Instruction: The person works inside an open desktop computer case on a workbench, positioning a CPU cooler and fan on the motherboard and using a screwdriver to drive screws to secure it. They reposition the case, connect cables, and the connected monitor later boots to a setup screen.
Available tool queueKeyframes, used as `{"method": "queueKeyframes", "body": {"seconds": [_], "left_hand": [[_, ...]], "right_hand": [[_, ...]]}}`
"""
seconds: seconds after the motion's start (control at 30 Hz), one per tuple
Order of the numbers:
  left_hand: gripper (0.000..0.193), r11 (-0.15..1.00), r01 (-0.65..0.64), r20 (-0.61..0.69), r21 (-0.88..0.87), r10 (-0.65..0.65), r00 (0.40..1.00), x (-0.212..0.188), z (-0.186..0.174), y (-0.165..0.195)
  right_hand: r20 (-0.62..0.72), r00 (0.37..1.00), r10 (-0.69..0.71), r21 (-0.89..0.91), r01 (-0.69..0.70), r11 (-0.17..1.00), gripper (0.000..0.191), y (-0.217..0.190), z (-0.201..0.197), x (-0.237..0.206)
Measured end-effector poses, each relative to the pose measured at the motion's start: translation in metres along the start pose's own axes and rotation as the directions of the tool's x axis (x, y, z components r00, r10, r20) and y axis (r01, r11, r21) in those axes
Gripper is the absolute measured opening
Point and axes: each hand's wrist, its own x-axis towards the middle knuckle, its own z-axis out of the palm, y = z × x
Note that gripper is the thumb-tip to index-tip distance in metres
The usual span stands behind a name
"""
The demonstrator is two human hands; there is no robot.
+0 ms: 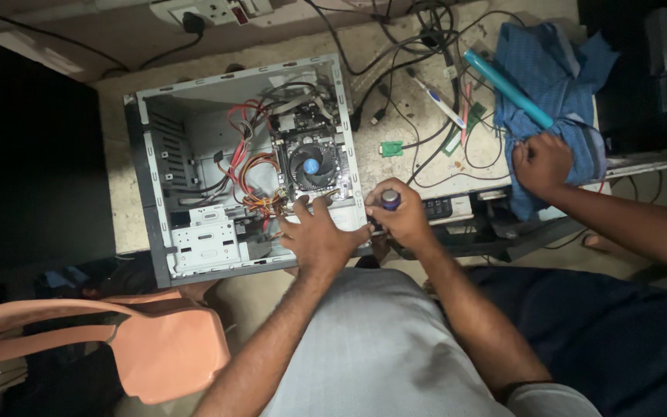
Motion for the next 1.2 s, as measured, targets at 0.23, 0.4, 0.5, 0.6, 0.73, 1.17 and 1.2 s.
{"method": "queueKeyframes", "body": {"seconds": [0.23, 0.4, 0.5, 0.6, 0.73, 1.17, 1.2], "left_hand": [[0.1, 1.0, -0.008, 0.031, 0.006, 0.007, 0.999, 0.002, -0.002, 0.001], [0.099, 1.0, -0.018, 0.028, 0.001, 0.017, 0.999, 0.001, 0.0, -0.001], [0.098, 0.999, -0.037, -0.031, -0.011, 0.037, 0.999, -0.001, 0.002, -0.003], [0.095, 0.999, -0.032, -0.049, 0.008, 0.032, 0.998, -0.001, 0.004, -0.003], [0.095, 0.999, -0.039, -0.068, 0.002, 0.039, 0.997, -0.001, 0.004, -0.004], [0.098, 1.0, -0.028, 0.021, -0.014, 0.028, 0.999, 0.0, -0.006, -0.003], [0.098, 1.0, -0.027, 0.015, -0.014, 0.027, 1.0, 0.001, -0.007, -0.002]], "right_hand": [[0.124, 0.867, 0.482, 0.056, -0.491, 0.869, 0.011, -0.017, -0.012, 0.004], [0.238, 0.824, 0.514, 0.166, -0.556, 0.814, 0.012, -0.02, -0.015, 0.017], [0.238, 0.84, 0.487, 0.163, -0.529, 0.833, 0.011, -0.019, -0.015, 0.023], [0.164, 0.874, 0.457, 0.042, -0.469, 0.882, 0.011, -0.014, -0.013, 0.022], [0.109, 0.975, 0.196, -0.001, -0.197, 0.98, 0.014, -0.002, -0.01, 0.013], [0.158, 0.987, 0.014, 0.066, -0.025, 0.998, 0.02, 0.026, -0.02, 0.01], [0.153, 0.988, 0.011, 0.095, -0.026, 0.995, 0.02, 0.028, -0.019, 0.009]]}}
